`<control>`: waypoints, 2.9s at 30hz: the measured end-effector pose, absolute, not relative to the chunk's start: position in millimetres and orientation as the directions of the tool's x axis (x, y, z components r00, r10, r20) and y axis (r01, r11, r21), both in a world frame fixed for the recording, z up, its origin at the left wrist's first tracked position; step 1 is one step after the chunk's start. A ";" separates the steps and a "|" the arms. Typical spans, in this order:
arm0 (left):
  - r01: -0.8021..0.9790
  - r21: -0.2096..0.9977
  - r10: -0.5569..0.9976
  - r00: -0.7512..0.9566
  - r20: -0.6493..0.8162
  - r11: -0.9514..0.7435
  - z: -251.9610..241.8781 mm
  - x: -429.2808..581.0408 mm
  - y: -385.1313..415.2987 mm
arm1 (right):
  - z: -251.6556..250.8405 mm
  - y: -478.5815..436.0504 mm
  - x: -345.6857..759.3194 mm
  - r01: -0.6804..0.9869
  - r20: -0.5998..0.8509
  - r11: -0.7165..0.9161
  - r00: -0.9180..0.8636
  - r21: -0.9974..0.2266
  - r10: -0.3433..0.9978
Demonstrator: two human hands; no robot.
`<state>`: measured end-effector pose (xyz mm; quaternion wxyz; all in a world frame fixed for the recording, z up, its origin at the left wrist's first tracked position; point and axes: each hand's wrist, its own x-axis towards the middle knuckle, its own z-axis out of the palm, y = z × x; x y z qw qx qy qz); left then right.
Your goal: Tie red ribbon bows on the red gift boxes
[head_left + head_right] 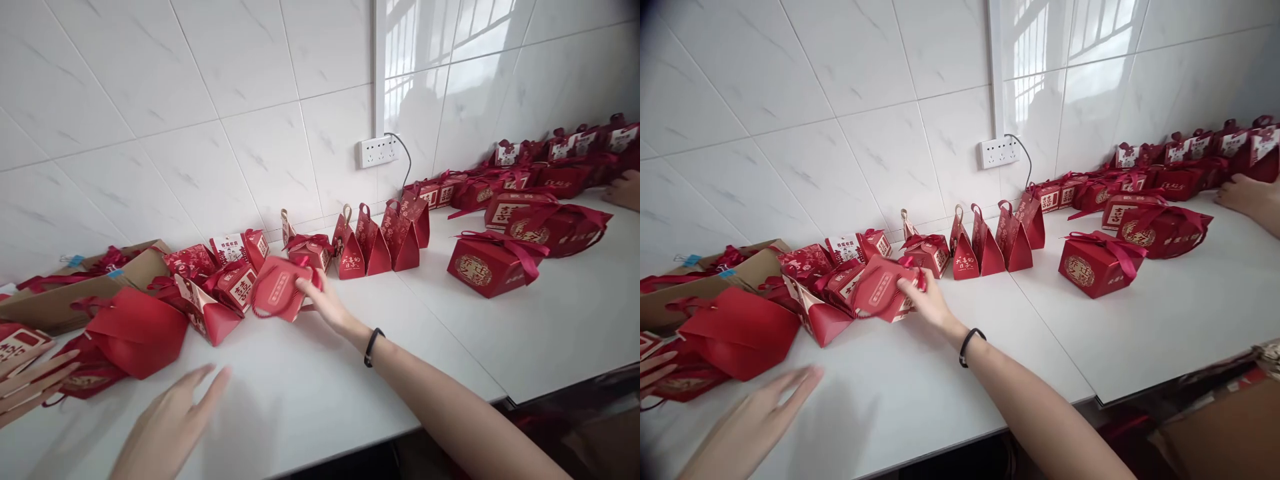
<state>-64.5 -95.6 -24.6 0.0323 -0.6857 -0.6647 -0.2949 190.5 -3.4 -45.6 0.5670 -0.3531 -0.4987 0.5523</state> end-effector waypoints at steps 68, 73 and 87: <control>0.705 0.375 0.221 -0.305 0.926 -0.602 -36.8 -37.1 -7.4 | -67.1 -0.1 226.4 0.559 0.472 0.625 -0.412 -0.545 0.780; 0.715 0.633 0.243 -0.585 0.774 -0.296 -44.9 -141.0 -56.1 | -71.3 1.3 225.6 0.572 0.516 0.647 -0.401 -0.504 0.757; 0.373 0.906 0.619 -0.669 0.411 -0.199 -67.1 -195.2 -40.8 | -73.4 2.7 226.6 0.571 0.503 0.619 -0.370 -0.540 0.781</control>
